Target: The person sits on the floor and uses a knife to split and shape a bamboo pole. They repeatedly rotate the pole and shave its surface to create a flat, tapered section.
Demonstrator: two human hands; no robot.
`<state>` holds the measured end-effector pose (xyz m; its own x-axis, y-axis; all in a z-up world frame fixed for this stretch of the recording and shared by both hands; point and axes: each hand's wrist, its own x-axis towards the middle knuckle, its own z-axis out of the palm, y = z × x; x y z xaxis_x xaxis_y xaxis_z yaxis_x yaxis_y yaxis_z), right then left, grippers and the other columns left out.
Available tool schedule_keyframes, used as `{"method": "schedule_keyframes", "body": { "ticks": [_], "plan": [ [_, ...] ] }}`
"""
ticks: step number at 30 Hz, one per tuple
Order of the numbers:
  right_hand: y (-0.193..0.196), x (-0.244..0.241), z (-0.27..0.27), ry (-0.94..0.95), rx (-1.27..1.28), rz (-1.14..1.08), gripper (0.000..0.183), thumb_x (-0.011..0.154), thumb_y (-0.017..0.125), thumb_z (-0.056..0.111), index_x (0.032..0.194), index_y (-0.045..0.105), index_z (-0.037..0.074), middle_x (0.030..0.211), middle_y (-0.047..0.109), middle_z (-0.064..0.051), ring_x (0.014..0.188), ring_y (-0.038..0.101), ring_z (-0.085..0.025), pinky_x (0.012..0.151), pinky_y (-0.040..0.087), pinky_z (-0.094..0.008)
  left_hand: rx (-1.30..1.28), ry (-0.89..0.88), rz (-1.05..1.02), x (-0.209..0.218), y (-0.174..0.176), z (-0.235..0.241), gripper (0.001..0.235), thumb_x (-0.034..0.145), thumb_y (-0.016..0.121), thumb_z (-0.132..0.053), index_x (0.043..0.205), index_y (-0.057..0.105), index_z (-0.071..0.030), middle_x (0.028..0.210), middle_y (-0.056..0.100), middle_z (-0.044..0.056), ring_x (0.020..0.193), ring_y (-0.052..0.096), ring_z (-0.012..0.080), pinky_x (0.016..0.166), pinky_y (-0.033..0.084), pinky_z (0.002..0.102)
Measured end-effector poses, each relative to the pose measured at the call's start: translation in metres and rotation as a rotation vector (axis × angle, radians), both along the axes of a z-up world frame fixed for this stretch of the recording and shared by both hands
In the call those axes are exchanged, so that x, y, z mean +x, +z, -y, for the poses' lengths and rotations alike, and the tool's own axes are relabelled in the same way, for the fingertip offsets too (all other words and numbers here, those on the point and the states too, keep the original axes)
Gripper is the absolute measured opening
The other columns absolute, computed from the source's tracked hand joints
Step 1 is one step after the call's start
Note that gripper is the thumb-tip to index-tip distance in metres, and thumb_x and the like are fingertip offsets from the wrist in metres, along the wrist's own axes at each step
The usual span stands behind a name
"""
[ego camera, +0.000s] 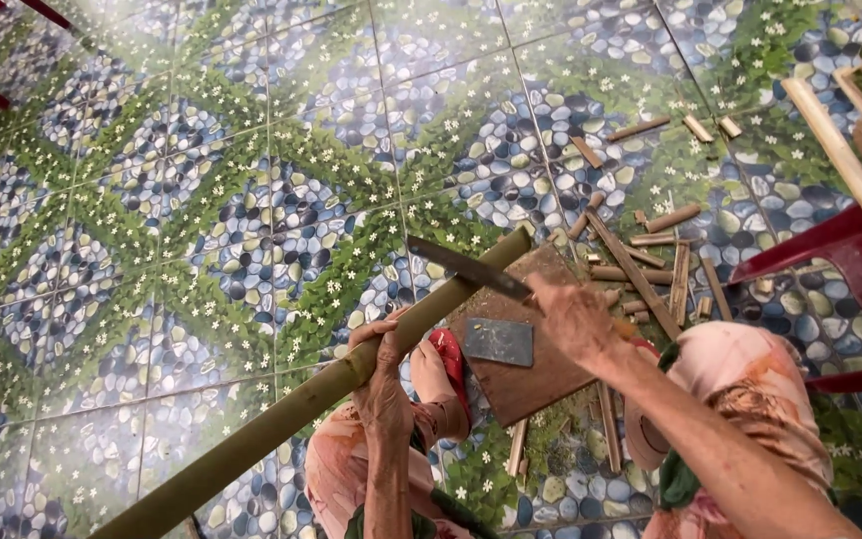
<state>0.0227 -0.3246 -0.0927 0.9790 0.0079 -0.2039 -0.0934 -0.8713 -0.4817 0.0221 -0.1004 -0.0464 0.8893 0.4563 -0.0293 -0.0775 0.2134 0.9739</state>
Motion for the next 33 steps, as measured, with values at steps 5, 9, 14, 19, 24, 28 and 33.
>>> {"method": "schedule_keyframes", "body": {
  "ticks": [5,9,14,19,24,28,33],
  "plan": [
    [-0.012,0.007,0.004,-0.149,-0.068,0.059,0.012,0.098,0.056,0.009,0.102,0.065,0.002,0.069,0.072,-0.023,0.054,0.071,-0.031,0.05,0.058,-0.041,0.005,-0.012,-0.006,-0.016,0.003,-0.005,0.011,0.09,0.08,-0.011,0.093,0.072,-0.005,0.104,0.074,0.016,0.108,0.069,0.03,0.086,0.062,0.043],
    [-0.004,0.013,-0.001,-0.117,-0.312,-0.162,0.025,0.101,0.041,0.013,0.107,0.065,0.019,0.088,0.078,-0.008,0.086,0.079,-0.024,0.076,0.063,-0.043,-0.003,-0.007,0.044,0.001,0.004,-0.001,0.01,0.09,0.08,-0.01,0.093,0.071,-0.006,0.101,0.074,0.014,0.106,0.069,0.0267,0.086,0.062,0.043],
    [-0.062,0.01,0.012,-0.066,-0.258,0.081,0.019,0.087,0.062,0.018,0.103,0.069,0.015,0.085,0.077,-0.019,0.086,0.078,-0.038,0.074,0.063,-0.05,-0.005,-0.015,0.052,0.016,0.013,0.0,0.01,0.09,0.08,-0.009,0.093,0.071,-0.007,0.099,0.073,0.012,0.103,0.069,0.0234,0.087,0.062,0.043],
    [-0.043,-0.006,0.028,-0.231,-0.103,-0.159,0.022,0.106,0.042,0.001,0.087,0.048,0.009,0.065,0.043,-0.007,0.054,0.047,-0.021,0.047,0.038,-0.036,0.013,-0.047,0.004,-0.026,0.005,-0.012,0.01,0.09,0.08,-0.009,0.093,0.071,-0.008,0.096,0.073,0.01,0.101,0.069,0.02,0.088,0.061,0.043],
    [0.013,-0.006,-0.006,-0.123,-0.154,-0.17,0.015,0.104,0.046,0.02,0.11,0.06,0.019,0.09,0.079,-0.016,0.087,0.079,-0.033,0.07,0.064,-0.047,-0.022,-0.014,0.107,-0.016,0.009,-0.008,0.01,0.091,0.08,-0.008,0.092,0.07,-0.009,0.092,0.072,0.007,0.098,0.069,0.0156,0.089,0.061,0.042],
    [-0.09,0.02,0.038,-0.274,-0.234,-0.02,0.02,0.09,0.065,0.019,0.109,0.066,0.024,0.085,0.075,-0.014,0.085,0.076,-0.04,0.06,0.061,-0.054,-0.011,-0.026,0.058,-0.014,0.008,-0.005,0.01,0.091,0.08,-0.007,0.092,0.07,-0.01,0.09,0.072,0.006,0.096,0.069,0.0134,0.09,0.061,0.042],
    [-0.072,-0.008,0.011,0.084,-0.271,0.282,0.03,0.093,0.057,0.009,0.123,0.056,0.011,0.074,0.062,-0.017,0.069,0.06,-0.03,0.061,0.049,-0.048,-0.219,0.129,-0.081,-0.009,0.002,-0.005,0.011,0.088,0.082,-0.006,0.093,0.073,-0.009,0.09,0.068,0.007,0.094,0.069,0.0211,0.088,0.064,0.047]
  ]
}}
